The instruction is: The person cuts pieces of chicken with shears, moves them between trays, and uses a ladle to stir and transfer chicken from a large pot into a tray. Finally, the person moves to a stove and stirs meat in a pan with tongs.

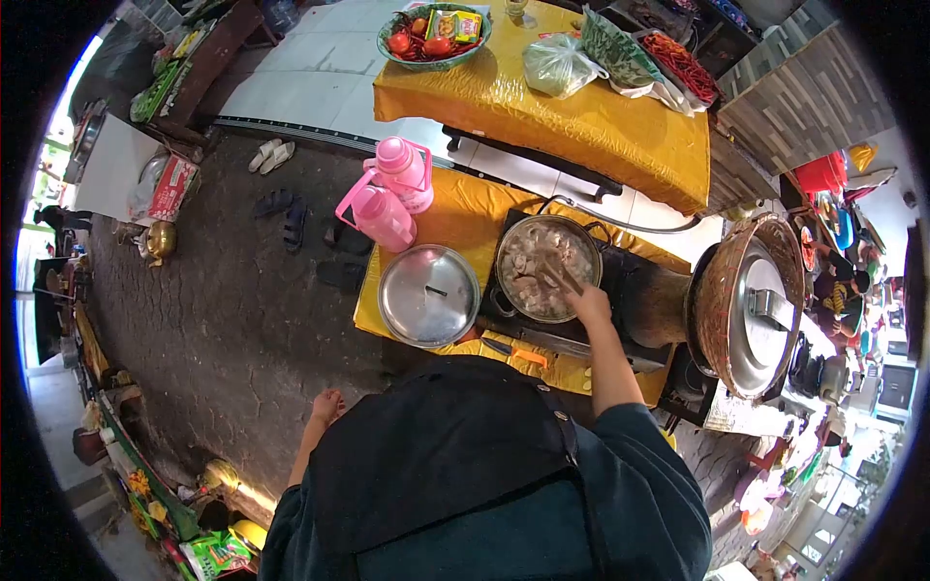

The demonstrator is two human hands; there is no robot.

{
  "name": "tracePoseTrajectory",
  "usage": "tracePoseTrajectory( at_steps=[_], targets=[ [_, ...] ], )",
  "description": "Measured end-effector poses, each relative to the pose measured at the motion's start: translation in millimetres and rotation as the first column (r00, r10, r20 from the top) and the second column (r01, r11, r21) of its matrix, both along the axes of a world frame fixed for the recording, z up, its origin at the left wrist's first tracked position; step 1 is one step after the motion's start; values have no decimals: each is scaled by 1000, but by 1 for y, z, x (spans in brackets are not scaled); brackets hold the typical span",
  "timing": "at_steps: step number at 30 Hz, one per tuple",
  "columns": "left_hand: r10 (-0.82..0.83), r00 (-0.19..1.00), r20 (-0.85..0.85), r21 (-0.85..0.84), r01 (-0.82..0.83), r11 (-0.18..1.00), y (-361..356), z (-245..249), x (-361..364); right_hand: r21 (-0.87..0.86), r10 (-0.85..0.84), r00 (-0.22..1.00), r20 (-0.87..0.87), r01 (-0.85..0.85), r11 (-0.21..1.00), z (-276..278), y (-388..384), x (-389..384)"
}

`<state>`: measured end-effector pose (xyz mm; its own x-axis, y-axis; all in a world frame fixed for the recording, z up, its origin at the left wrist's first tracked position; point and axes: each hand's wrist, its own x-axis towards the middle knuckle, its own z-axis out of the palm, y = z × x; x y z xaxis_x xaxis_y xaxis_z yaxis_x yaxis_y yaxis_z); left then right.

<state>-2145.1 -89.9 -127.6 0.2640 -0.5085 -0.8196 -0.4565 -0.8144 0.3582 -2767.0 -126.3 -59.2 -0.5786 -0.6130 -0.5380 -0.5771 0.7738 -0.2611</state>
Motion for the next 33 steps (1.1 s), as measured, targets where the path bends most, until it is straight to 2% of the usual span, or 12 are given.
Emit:
tracePoseTrajectory(
  at_steps=[4, 8, 10, 12, 16, 18, 21, 25, 29, 30, 32, 33],
  targets=[
    [-129, 992, 4, 28, 129, 991, -20, 13, -10, 29, -23, 1000, 12, 23, 999, 26, 36, -30],
    [-199, 980, 31, 13, 198, 980, -31, 19, -20, -162, -16, 989, -144, -8, 987, -35, 89, -52],
    [-181, 983, 8, -3, 181, 984, -33, 12, -17, -108, -71, 997, -40, 67, 992, -59, 100, -53],
    [-158, 987, -15, -18, 158, 987, -33, -3, -6, -24, -328, 864, 382, 364, 931, -67, 104, -38],
    [-150, 987, -59, -38, 148, 988, -32, -17, 12, 108, -426, 689, 586, 454, 884, -91, 95, -10],
    [-151, 988, -32, -19, 151, 988, -31, -6, 9, 170, -566, 395, 723, 694, 700, -93, 83, 6],
    [-115, 993, 6, -13, 115, 993, -26, 10, 10, 146, -534, 355, 767, 715, 684, -88, 67, 15],
    [-198, 980, 24, -14, 199, 980, -15, 9, 18, 116, -525, 330, 785, 754, 646, -59, 50, 15],
    [-242, 970, 27, 77, 239, 968, -11, 19, 14, 17, -452, 509, 732, 650, 760, -37, 29, 13],
    [-241, 970, 23, 77, 239, 968, 5, -21, 44, -10, -434, 587, 683, 602, 799, -32, 25, 12],
    [52, 965, -257, 91, -29, 995, 10, -95, 91, -26, -438, 597, 672, 610, 792, -20, 22, 10],
    [56, 964, -262, 91, -33, 995, 21, -66, 74, -42, -404, 687, 604, 534, 844, -4, 21, 9]
  ],
)
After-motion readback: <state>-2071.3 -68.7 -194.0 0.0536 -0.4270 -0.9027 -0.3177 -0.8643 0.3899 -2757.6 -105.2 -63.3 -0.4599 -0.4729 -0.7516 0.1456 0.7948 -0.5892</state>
